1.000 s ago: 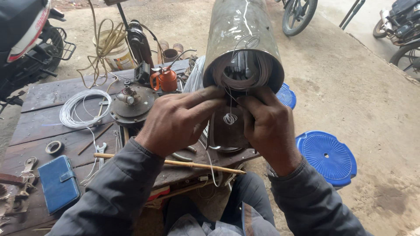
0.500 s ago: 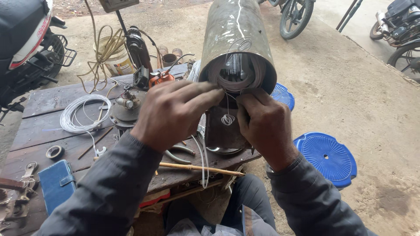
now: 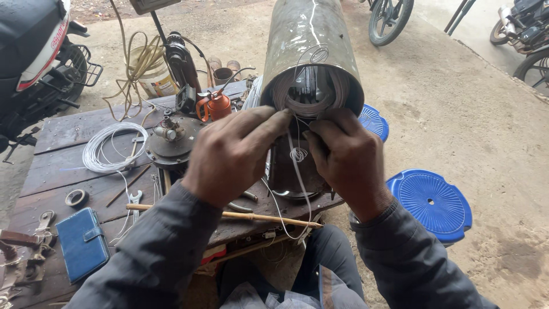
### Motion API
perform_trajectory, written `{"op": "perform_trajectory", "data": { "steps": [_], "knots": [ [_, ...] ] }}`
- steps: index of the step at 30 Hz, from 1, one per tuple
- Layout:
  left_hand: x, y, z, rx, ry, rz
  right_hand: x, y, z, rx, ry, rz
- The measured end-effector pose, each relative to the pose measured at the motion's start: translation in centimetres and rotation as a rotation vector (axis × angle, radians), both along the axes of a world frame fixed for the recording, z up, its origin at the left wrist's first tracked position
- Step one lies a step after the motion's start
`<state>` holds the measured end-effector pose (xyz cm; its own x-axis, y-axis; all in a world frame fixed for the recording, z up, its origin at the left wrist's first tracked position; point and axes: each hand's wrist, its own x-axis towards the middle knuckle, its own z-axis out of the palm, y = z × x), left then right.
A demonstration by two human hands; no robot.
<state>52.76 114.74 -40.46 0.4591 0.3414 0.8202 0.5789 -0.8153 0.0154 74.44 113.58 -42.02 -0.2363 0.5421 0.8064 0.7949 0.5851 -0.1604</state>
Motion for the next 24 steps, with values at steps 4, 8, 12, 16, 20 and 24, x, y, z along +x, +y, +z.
{"op": "perform_trajectory", "data": {
  "steps": [4,8,12,16,20,24],
  "knots": [
    [1.6,0.6,0.0,-0.015,-0.034,-0.04,0.7,-0.6,-0.2,0.042,0.065,0.062],
    [2.6,0.9,-0.2,-0.074,-0.024,-0.06,1.1,-0.9,-0.2,0.044,0.078,0.083],
    [3.3,1.2,0.1,-0.059,-0.003,0.015,0.9,-1.2,-0.1,0.049,0.055,0.092],
    [3.1,0.1,1.4,-0.033,-0.234,-0.152,0.8,-1.3,-0.2,0.029,0.074,0.106],
    [1.4,-3.4,2.0,-0.071,-0.177,-0.265,0.9,-1.2,-0.2,0.018,0.062,0.091],
    [1.4,-5.8,0.2,-0.134,0.16,-0.267,0.3,-1.7,0.2,0.006,0.217,0.087]
  ]
}}
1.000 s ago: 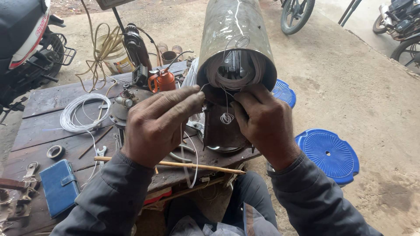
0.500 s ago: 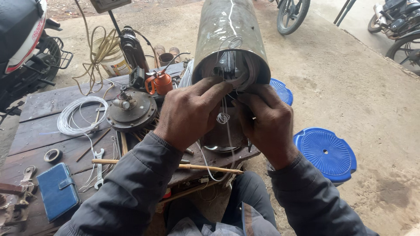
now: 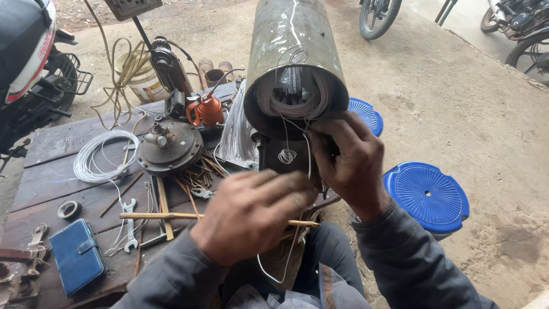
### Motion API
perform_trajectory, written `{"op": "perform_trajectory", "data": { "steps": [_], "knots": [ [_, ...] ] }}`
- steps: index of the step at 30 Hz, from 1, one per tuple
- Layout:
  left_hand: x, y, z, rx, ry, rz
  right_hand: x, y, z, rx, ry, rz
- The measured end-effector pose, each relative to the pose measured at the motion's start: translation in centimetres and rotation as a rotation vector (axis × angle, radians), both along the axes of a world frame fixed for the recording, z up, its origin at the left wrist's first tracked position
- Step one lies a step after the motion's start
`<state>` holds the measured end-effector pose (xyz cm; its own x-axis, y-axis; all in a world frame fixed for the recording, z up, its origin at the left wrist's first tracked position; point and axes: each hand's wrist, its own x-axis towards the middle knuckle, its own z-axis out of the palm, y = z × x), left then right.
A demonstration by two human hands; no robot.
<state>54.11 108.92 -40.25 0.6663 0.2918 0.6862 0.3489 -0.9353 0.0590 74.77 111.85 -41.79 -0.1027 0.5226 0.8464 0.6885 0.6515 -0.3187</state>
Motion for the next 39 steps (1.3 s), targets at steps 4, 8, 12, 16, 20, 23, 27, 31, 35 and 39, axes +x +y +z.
{"op": "perform_trajectory", "data": {
  "steps": [4,8,12,16,20,23,27,31,35,39],
  "knots": [
    [0.1,-0.2,-2.2,-0.016,0.061,0.0,-0.6,-0.9,1.2,0.089,-0.072,0.038],
    [-0.2,0.1,-2.7,0.027,0.164,0.009,-0.1,-0.3,2.9,0.012,-0.282,0.006],
    [0.0,-0.3,-1.4,-0.038,0.234,0.015,0.2,0.4,3.6,-0.059,-0.465,-0.081],
    [-1.0,-0.2,1.2,-0.085,0.12,0.0,0.2,0.3,3.4,-0.086,-0.493,-0.113],
    [-1.1,2.0,3.4,-0.013,0.004,0.161,0.7,0.3,3.6,-0.096,-0.443,-0.044],
    [0.2,4.2,3.7,0.036,0.256,0.363,1.3,0.6,4.1,-0.14,-0.459,-0.019],
    [0.9,5.3,3.2,0.311,0.37,0.504,1.4,0.2,4.6,-0.029,-0.482,0.019],
    [0.4,5.0,3.3,0.286,0.298,0.442,1.8,-0.1,5.3,-0.081,-0.639,0.01],
    [2.0,4.8,3.0,0.224,0.182,0.448,3.1,0.9,7.5,-0.032,-0.685,0.086],
    [4.8,4.6,2.0,0.174,0.154,0.413,3.7,0.8,10.0,-0.042,-0.557,0.288]
  ]
}}
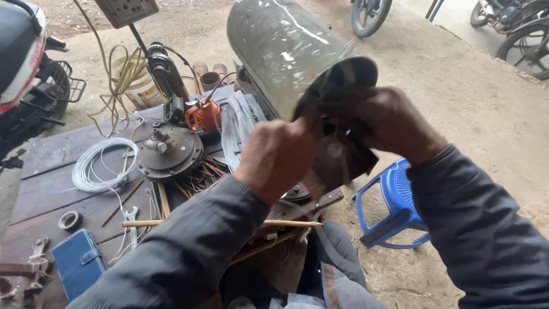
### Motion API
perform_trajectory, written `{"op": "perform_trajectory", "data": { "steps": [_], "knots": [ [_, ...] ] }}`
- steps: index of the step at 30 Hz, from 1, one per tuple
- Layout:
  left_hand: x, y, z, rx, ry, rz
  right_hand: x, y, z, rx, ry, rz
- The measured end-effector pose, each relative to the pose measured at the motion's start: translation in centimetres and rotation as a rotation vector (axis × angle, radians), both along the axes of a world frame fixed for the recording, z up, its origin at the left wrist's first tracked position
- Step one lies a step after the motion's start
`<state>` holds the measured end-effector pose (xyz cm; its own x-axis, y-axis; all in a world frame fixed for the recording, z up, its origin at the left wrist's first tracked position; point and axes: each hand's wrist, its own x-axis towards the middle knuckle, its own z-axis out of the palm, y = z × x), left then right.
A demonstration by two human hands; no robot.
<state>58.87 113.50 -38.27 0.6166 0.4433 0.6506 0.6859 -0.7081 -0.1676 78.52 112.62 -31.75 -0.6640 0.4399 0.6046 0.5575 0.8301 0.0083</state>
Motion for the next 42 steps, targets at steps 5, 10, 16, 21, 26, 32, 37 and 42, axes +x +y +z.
{"op": "perform_trajectory", "data": {
  "steps": [5,10,16,21,26,32,37,42],
  "knots": [
    [1.8,0.0,0.0,0.033,0.084,0.026,-1.5,-1.2,2.6,-0.104,-0.041,-0.064],
    [0.5,-0.5,0.2,0.06,0.018,-0.017,-3.2,-2.3,2.1,0.062,-0.027,-0.245],
    [-0.4,-1.3,0.6,0.005,0.129,-0.013,-3.4,-3.7,-1.2,0.131,0.011,-0.393],
    [-2.8,-4.7,0.0,-0.247,0.02,-0.134,0.4,-6.7,-5.7,0.212,0.259,-0.234],
    [-12.4,-9.3,-4.6,-0.024,-0.39,-0.119,3.2,-11.4,-17.3,-0.077,1.216,-0.333],
    [-21.1,-16.9,-11.6,-0.487,-0.851,0.354,-5.6,-18.7,-27.5,-0.291,0.494,-0.544],
    [-20.9,-20.9,-13.2,-0.836,-0.507,0.634,-13.1,-22.0,-26.1,-0.314,0.254,-0.278],
    [-19.4,-23.7,-9.6,-0.811,-0.197,0.706,-18.2,-25.0,-23.5,-0.336,0.095,-0.293]
  ]
}}
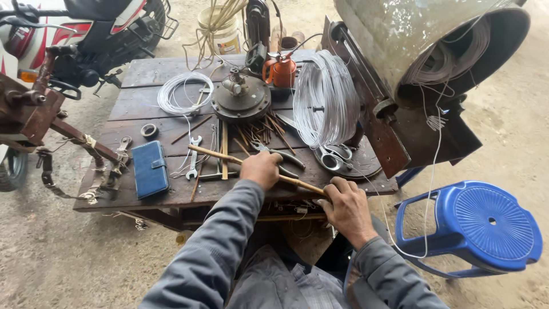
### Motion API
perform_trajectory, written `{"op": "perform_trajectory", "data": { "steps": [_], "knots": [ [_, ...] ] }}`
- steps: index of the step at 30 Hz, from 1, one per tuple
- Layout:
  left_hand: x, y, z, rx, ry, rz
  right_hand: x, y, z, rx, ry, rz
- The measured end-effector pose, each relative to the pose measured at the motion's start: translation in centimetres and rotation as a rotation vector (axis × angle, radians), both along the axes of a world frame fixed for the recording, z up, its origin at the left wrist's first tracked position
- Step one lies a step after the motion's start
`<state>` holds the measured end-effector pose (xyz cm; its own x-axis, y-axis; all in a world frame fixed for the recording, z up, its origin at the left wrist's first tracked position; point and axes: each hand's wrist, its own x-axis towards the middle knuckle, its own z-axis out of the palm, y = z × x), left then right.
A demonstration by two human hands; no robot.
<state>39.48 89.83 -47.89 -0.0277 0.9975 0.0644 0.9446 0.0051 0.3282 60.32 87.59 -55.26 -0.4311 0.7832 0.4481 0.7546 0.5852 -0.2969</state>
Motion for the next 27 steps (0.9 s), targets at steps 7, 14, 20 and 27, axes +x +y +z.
{"op": "perform_trajectory", "data": {
  "steps": [7,14,20,27],
  "knots": [
    [-3.3,-4.8,4.8,-0.219,0.206,-0.28,-2.9,-5.1,0.7,-0.061,0.099,-0.037],
    [-6.9,-10.4,5.2,0.015,-0.035,-0.158,-9.0,-9.1,2.8,0.088,0.043,0.004],
    [-8.8,-10.6,2.2,0.411,-0.583,-0.37,-10.2,-8.5,3.4,0.159,0.046,0.003],
    [-9.8,-15.1,-3.3,0.407,-0.632,-0.523,-4.6,-11.7,-1.5,-0.657,0.564,-0.086]
  ]
}}
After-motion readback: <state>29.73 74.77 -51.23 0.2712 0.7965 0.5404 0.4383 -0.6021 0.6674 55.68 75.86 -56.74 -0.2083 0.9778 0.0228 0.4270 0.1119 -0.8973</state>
